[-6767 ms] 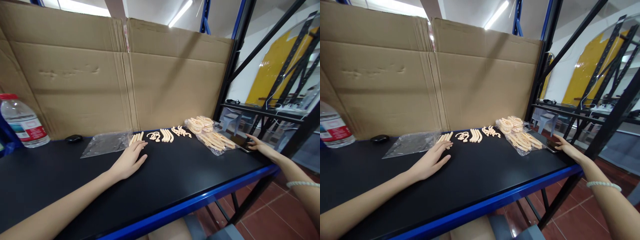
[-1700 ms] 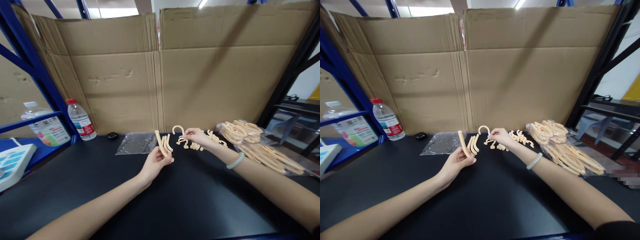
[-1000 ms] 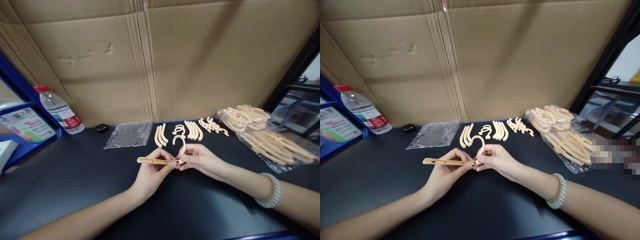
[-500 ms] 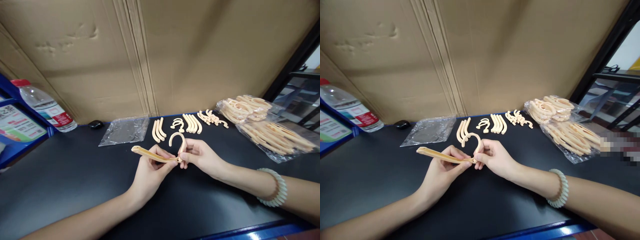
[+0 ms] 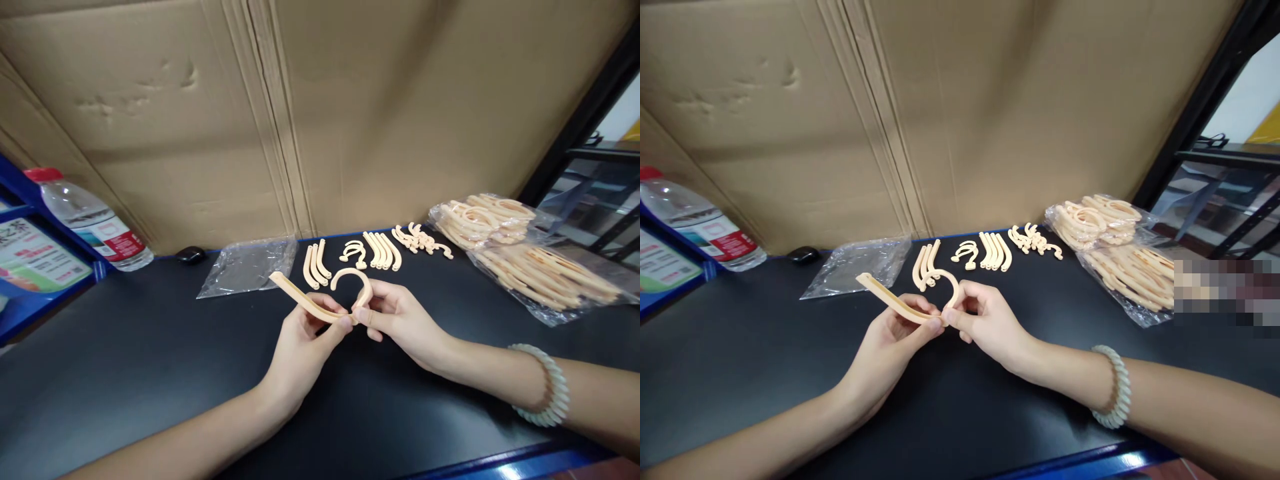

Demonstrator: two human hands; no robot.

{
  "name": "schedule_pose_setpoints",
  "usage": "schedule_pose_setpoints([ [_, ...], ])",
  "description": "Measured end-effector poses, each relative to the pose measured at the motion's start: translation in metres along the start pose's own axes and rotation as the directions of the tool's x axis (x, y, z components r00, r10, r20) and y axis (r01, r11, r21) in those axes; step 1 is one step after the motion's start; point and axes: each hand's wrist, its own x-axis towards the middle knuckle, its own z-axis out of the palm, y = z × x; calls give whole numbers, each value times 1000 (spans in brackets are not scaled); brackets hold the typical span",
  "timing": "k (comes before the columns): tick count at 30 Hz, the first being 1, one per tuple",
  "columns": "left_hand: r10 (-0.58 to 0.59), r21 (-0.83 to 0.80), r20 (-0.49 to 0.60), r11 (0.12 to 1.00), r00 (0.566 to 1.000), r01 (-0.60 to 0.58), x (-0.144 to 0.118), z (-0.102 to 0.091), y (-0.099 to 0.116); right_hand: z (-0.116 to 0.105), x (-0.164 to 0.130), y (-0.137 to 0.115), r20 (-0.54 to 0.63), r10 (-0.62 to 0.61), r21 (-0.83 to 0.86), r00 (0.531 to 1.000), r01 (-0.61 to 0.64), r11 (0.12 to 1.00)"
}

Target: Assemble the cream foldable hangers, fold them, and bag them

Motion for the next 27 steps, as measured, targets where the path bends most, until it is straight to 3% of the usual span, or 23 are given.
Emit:
schedule_pose_setpoints([
  [6,-96,-58,69,993,993,100,2,-4,0,-7,5,-2,86,-25,-91,996,32,995],
  [8,-120,-77,44,989,992,123,3,-5,1,-21,13,-7,38,-133,-243,990,138,960],
  [9,-130,-82,31,988,991,132,4,-5,2,-31,19,-10,3,-231,-378,973,215,900],
  [10,-139,-88,21,986,990,141,4,-5,2,-42,25,-12,-14,-347,-541,938,285,791],
  [12,-156,-102,12,982,988,156,5,-5,3,-65,38,-13,82,-523,-827,848,351,440],
  [14,-172,-109,5,979,985,171,5,-5,4,-83,50,-11,213,-527,-930,823,336,149],
  [15,-178,-109,3,978,984,178,5,-4,5,-89,55,-9,254,-496,-944,831,325,60],
  [17,-182,-104,2,978,983,182,4,-3,5,-95,62,-3,283,-430,-952,857,307,-14],
  [19,-176,-99,4,980,984,175,3,-3,6,-95,67,1,287,-395,-950,873,311,-4],
  [22,-167,-105,3,980,986,167,3,-3,6,-92,68,1,241,-462,-930,853,339,141],
  [25,-155,-118,3,981,988,154,4,-3,5,-88,63,-6,56,-542,-831,839,340,441],
  [27,-139,-118,17,983,990,140,4,-3,5,-84,56,-15,-106,-502,-671,858,311,673],
])
